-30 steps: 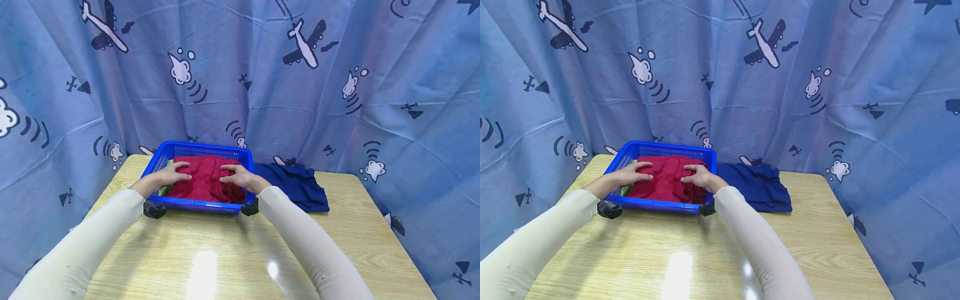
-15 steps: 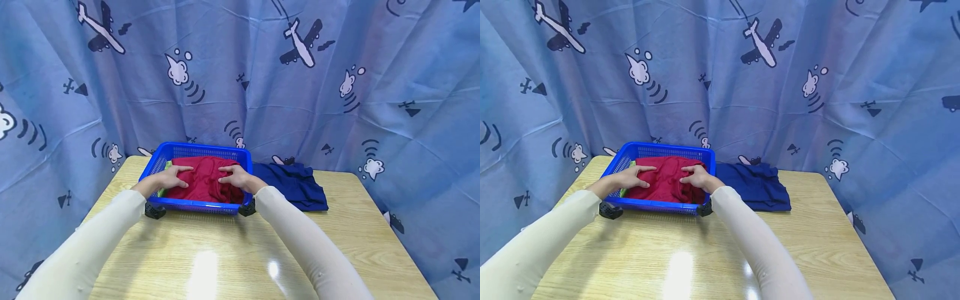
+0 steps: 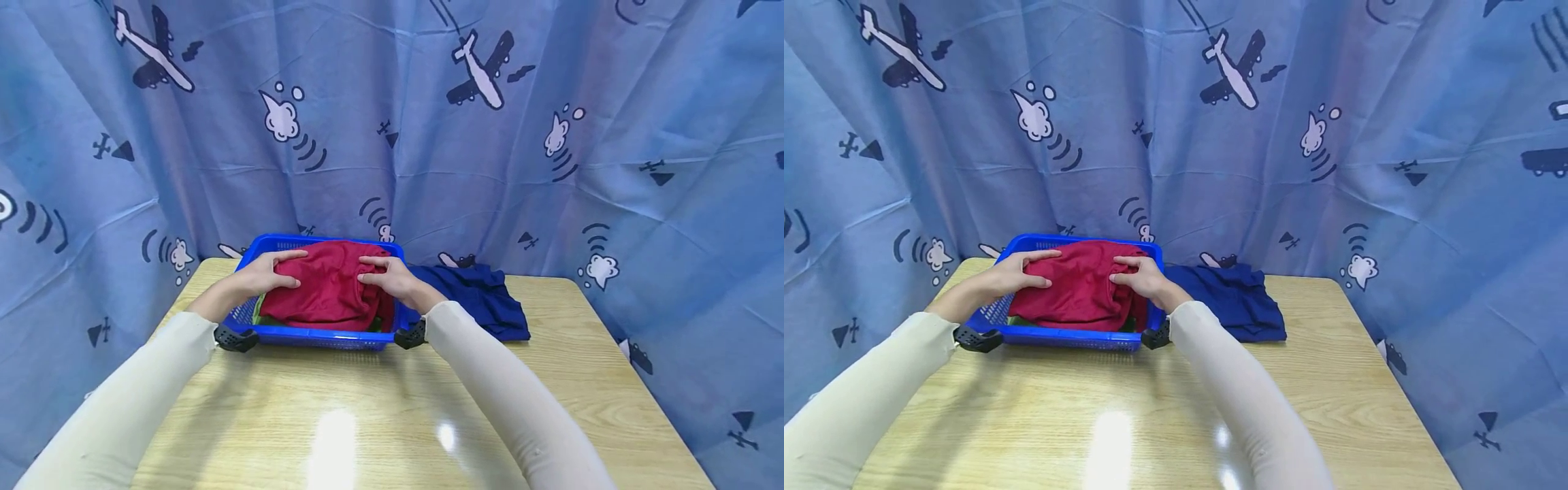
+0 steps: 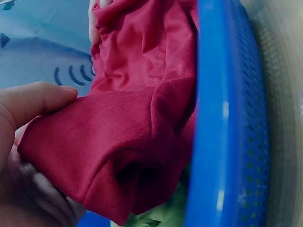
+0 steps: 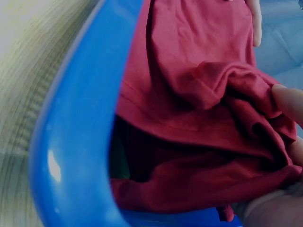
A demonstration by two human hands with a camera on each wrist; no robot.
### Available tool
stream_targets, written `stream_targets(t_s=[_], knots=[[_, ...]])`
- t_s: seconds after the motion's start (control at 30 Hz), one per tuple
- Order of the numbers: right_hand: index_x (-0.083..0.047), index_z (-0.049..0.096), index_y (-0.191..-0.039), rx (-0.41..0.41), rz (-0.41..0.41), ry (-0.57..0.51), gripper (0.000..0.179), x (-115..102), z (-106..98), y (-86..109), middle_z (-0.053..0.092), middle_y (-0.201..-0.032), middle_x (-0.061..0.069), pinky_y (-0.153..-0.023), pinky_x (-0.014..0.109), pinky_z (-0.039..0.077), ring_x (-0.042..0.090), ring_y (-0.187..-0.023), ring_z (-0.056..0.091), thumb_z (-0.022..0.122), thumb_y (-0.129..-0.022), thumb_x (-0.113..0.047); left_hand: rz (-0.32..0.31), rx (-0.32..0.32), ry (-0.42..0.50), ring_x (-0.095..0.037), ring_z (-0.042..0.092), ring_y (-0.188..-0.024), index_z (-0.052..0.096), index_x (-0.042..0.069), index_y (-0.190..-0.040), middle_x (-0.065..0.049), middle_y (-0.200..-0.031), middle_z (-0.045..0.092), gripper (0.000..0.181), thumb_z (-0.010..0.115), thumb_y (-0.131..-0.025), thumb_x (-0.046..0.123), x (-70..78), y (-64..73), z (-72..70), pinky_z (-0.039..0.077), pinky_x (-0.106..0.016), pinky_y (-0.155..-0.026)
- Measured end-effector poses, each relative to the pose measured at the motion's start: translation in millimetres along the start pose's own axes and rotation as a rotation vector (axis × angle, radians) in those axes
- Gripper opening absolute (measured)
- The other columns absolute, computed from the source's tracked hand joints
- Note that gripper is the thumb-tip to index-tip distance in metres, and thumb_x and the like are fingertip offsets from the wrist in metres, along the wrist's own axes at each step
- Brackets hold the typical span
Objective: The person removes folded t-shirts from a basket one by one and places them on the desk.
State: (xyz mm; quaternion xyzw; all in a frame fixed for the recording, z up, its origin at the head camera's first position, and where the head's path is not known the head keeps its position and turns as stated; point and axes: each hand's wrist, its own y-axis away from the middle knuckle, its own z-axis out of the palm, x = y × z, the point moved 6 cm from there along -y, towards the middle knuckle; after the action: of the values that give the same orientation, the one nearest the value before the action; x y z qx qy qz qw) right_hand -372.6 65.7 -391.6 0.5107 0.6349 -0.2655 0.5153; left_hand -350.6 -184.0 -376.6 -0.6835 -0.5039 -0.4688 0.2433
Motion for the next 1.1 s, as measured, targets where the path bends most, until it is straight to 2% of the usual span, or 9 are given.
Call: stream_targets(t_s=[0.13,0.27,0.33,0.43,0.5,0.57,0.77,1.03,1.1], knots=[[-0.014,0.053,-0.148,-0.001,-0.025,-0.033,0.055,-10.1,-4.8,6.0,0.034,-0.163,0.010,-0.123,0.044,0.032,0.025,-0.153,0.029,0.068,-0.096,-0.016,0.018,0.013,0.020,-0.009,0.065,-0.065,0.038,0.011,-0.156,-0.004,-0.094,0.069,0.073,0.069,-0.091,0.005,7.8,4.0,-5.1,0.054,-0.023,-0.065],[-0.014,0.052,-0.149,-0.005,-0.042,-0.062,0.054,-20.4,-11.6,10.0,0.034,-0.163,0.008,-0.119,0.039,0.039,0.022,-0.149,0.035,0.067,-0.097,-0.015,0.038,0.011,0.050,-0.009,0.066,-0.067,0.038,0.013,-0.157,-0.004,-0.095,0.070,0.074,0.069,-0.090,0.004,18.4,10.2,-8.3,0.055,-0.024,-0.066],[-0.015,0.052,-0.149,-0.013,-0.042,-0.086,0.054,-25.1,-15.2,12.7,0.036,-0.162,0.008,-0.109,0.034,0.047,0.019,-0.138,0.047,0.066,-0.097,-0.014,0.049,0.008,0.063,-0.009,0.067,-0.070,0.038,0.013,-0.157,-0.006,-0.100,0.070,0.074,0.069,-0.090,0.003,23.9,13.2,-9.0,0.056,-0.024,-0.068],[-0.015,0.051,-0.150,-0.033,-0.042,-0.122,0.054,-33.0,-20.8,18.2,0.040,-0.160,0.008,-0.091,0.024,0.055,0.012,-0.113,0.063,0.065,-0.098,-0.012,0.062,0.009,0.063,-0.009,0.067,-0.074,0.038,0.013,-0.157,-0.009,-0.108,0.068,0.073,0.069,-0.091,0.004,31.1,16.3,-10.2,0.056,-0.024,-0.069],[-0.014,0.049,-0.151,-0.048,-0.048,-0.149,0.055,-38.3,-24.8,22.1,0.042,-0.158,0.009,-0.082,0.020,0.056,0.007,-0.099,0.066,0.063,-0.099,-0.010,0.067,0.009,0.061,-0.009,0.067,-0.076,0.038,0.013,-0.157,-0.011,-0.111,0.067,0.073,0.068,-0.091,0.004,36.1,17.6,-10.7,0.057,-0.024,-0.070],[-0.013,0.047,-0.152,-0.063,-0.059,-0.165,0.055,-43.9,-29.4,26.5,0.043,-0.158,0.010,-0.079,0.018,0.056,0.003,-0.093,0.066,0.062,-0.099,-0.009,0.067,0.007,0.067,-0.010,0.068,-0.077,0.038,0.014,-0.157,-0.012,-0.113,0.066,0.072,0.068,-0.092,0.005,40.8,18.2,-10.9,0.057,-0.024,-0.071],[-0.010,0.042,-0.155,-0.098,-0.098,-0.170,0.056,-57.4,-44.2,38.7,0.043,-0.158,0.012,-0.083,0.017,0.054,0.000,-0.097,0.064,0.057,-0.101,-0.007,0.089,-0.018,0.081,-0.010,0.068,-0.079,0.035,0.014,-0.158,-0.013,-0.115,0.065,0.074,0.067,-0.092,0.004,57.1,21.1,-9.0,0.057,-0.024,-0.074],[-0.011,0.038,-0.157,-0.125,-0.117,-0.158,0.057,-63.9,-63.5,55.7,0.044,-0.156,0.016,-0.085,0.018,0.054,0.000,-0.098,0.065,0.054,-0.102,-0.008,0.111,-0.047,0.122,-0.010,0.070,-0.076,0.032,0.015,-0.159,-0.002,-0.101,0.068,0.076,0.067,-0.093,0.002,76.1,22.5,1.0,0.059,-0.024,-0.073],[-0.011,0.037,-0.157,-0.130,-0.119,-0.166,0.057,-63.8,-67.6,60.0,0.047,-0.153,0.012,-0.086,0.019,0.055,0.000,-0.100,0.066,0.053,-0.103,-0.007,0.115,-0.054,0.119,-0.010,0.070,-0.076,0.032,0.016,-0.159,-0.002,-0.101,0.068,0.076,0.067,-0.093,0.003,79.9,22.8,4.6,0.059,-0.024,-0.073]])
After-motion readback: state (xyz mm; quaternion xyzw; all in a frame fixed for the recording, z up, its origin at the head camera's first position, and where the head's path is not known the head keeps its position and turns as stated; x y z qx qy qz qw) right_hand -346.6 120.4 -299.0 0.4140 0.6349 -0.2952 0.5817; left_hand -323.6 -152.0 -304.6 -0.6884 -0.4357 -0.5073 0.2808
